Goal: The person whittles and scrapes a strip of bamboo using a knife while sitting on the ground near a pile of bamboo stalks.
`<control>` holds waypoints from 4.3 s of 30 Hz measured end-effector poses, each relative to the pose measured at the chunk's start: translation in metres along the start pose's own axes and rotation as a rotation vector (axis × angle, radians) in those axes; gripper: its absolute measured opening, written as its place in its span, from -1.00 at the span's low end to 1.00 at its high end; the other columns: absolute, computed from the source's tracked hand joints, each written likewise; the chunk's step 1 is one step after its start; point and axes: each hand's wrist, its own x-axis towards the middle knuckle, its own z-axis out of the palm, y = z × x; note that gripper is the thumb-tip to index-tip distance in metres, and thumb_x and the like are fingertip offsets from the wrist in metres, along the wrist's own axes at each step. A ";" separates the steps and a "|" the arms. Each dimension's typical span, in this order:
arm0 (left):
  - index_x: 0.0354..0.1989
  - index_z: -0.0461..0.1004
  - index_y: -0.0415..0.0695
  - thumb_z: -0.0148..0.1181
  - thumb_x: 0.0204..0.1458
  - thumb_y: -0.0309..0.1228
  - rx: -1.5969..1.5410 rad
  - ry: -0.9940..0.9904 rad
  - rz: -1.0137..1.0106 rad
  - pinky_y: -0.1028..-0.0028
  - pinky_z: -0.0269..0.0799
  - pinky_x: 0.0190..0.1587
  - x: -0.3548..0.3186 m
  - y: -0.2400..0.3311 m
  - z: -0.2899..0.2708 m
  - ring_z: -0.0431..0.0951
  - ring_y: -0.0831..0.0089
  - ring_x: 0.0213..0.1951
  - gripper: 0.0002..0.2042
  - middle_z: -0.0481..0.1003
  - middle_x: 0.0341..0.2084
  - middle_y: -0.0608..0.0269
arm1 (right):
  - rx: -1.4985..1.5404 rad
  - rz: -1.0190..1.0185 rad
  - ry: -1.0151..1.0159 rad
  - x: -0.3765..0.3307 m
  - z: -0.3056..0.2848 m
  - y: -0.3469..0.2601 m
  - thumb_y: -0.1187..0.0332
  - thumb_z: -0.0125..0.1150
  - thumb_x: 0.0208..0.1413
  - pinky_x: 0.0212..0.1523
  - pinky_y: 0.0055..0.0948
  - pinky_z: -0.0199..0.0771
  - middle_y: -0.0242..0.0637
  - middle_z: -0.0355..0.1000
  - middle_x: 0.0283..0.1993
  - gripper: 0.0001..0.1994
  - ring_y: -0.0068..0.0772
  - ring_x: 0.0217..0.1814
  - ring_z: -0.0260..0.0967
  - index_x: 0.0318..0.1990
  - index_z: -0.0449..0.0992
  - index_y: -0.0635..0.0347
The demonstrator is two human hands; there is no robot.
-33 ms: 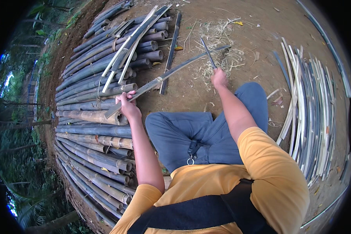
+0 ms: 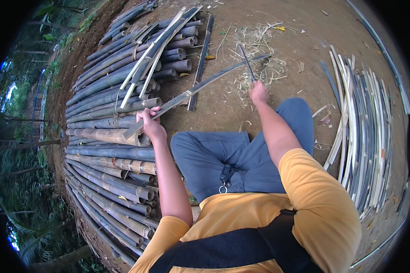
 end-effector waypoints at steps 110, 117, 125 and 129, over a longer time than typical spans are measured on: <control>-0.53 0.15 -0.10 -0.08 0.30 -0.40 -0.142 -0.169 0.183 0.33 0.39 -0.19 -0.020 0.014 0.026 0.51 0.32 -0.47 -0.70 0.30 -0.67 0.26 | 0.246 -0.488 -0.218 -0.184 -0.111 -0.056 0.28 0.22 -0.05 -0.40 -0.16 0.35 -0.09 0.41 -0.56 -0.79 -0.03 -0.48 0.41 -0.43 0.39 0.24; -0.46 0.16 -0.11 -0.16 0.34 -0.37 -0.196 -0.180 0.201 0.25 0.40 -0.08 -0.036 0.011 0.028 0.53 0.26 -0.40 -0.74 0.33 -0.64 0.22 | 0.228 -0.466 -0.248 -0.194 -0.119 -0.054 0.26 0.23 -0.07 -0.40 -0.14 0.35 -0.08 0.42 -0.57 -0.78 0.01 -0.49 0.40 -0.44 0.39 0.23; -0.16 0.18 -0.13 -0.05 0.33 -0.29 -0.167 -0.112 0.226 0.36 0.42 -0.13 -0.058 0.025 0.039 0.62 0.26 -0.30 -0.82 0.47 -0.54 0.17 | 0.174 -0.411 -0.226 -0.193 -0.130 -0.037 0.25 0.22 -0.05 -0.42 -0.20 0.34 -0.14 0.40 -0.59 -0.76 -0.11 -0.52 0.40 -0.48 0.38 0.26; -0.17 0.21 -0.15 0.10 0.27 -0.19 -0.096 -0.084 0.259 0.49 0.45 -0.32 -0.054 0.019 0.031 0.65 0.25 -0.18 -0.71 0.56 -0.34 0.07 | 0.174 -0.388 -0.237 -0.195 -0.143 -0.042 0.26 0.19 -0.02 -0.41 -0.25 0.37 -0.17 0.42 -0.59 -0.76 -0.18 -0.52 0.42 -0.49 0.38 0.27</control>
